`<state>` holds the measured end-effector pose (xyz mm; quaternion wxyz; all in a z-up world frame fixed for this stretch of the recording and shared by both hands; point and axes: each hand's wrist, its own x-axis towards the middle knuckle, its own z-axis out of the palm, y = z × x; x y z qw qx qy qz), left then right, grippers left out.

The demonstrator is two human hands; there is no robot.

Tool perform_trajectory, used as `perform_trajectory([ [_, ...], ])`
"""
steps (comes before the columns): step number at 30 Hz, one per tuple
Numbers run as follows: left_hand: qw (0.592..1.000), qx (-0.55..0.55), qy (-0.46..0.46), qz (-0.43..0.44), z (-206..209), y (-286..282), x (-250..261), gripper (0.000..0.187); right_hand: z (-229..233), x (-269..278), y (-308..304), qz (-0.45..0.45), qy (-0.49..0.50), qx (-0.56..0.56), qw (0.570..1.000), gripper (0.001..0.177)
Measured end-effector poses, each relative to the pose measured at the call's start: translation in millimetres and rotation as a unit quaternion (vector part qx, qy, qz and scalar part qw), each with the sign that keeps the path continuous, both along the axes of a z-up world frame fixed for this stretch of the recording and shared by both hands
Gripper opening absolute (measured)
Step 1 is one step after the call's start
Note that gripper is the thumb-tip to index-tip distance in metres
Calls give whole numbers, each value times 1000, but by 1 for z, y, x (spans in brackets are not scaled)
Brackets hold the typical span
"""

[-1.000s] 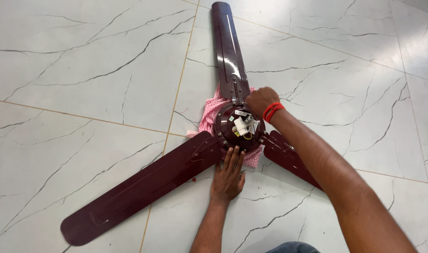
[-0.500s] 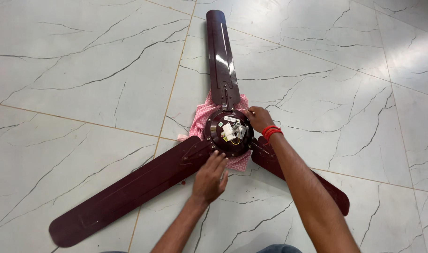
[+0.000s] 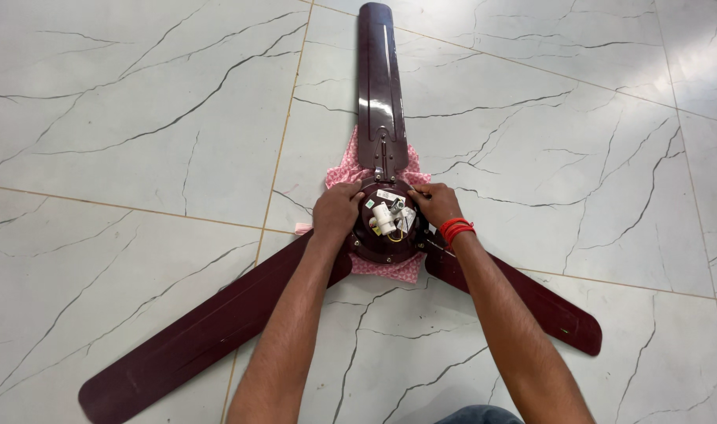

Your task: The person is repairing a ceiling fan lying on the floor. They use a screwdriver to tighten screws on the fan's central hub, securing the blades in place.

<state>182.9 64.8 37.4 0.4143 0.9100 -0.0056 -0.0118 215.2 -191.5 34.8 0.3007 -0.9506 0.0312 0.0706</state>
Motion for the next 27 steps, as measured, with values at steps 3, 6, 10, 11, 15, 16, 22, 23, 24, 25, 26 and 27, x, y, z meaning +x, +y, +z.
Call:
perform_trajectory([
  [3, 998, -31, 57, 19, -4, 6, -1, 29, -4, -11, 0, 5, -22, -11, 1000, 28],
  [6, 993, -39, 110, -7, -2, 16, 3, 32, 4, -24, 6, 27, -66, -14, 997, 29],
  [10, 991, 104, 71, -52, -1, 26, 26, 67, 34, -30, 17, 39, -37, -95, 994, 28],
  [11, 986, 109, 120, -47, -3, 30, 33, 87, 43, -31, 20, 36, -29, -110, 993, 28],
  [15, 948, 106, 298, -41, -22, 42, 56, 147, 77, -13, 28, 98, -19, -188, 977, 30],
  [16, 934, 102, 339, -46, -27, 44, 57, 156, 83, -5, 30, 131, -22, -211, 968, 32],
  [22, 943, 112, 311, -32, -49, 33, 50, 155, 110, 37, 52, 263, 95, -245, 928, 26],
  [23, 944, 110, 310, -34, -49, 31, 50, 155, 112, 39, 56, 258, 109, -266, 922, 25],
  [24, 944, 108, 309, -33, -49, 31, 50, 155, 112, 41, 62, 255, 122, -287, 915, 25],
  [25, 945, 106, 308, -33, -49, 31, 50, 156, 112, 43, 66, 252, 135, -308, 907, 24],
  [26, 943, 111, 312, -33, -48, 32, 50, 156, 113, 45, 69, 259, 141, -295, 909, 24],
  [27, 941, 115, 316, -34, -48, 32, 51, 156, 113, 47, 71, 266, 147, -282, 910, 23],
])
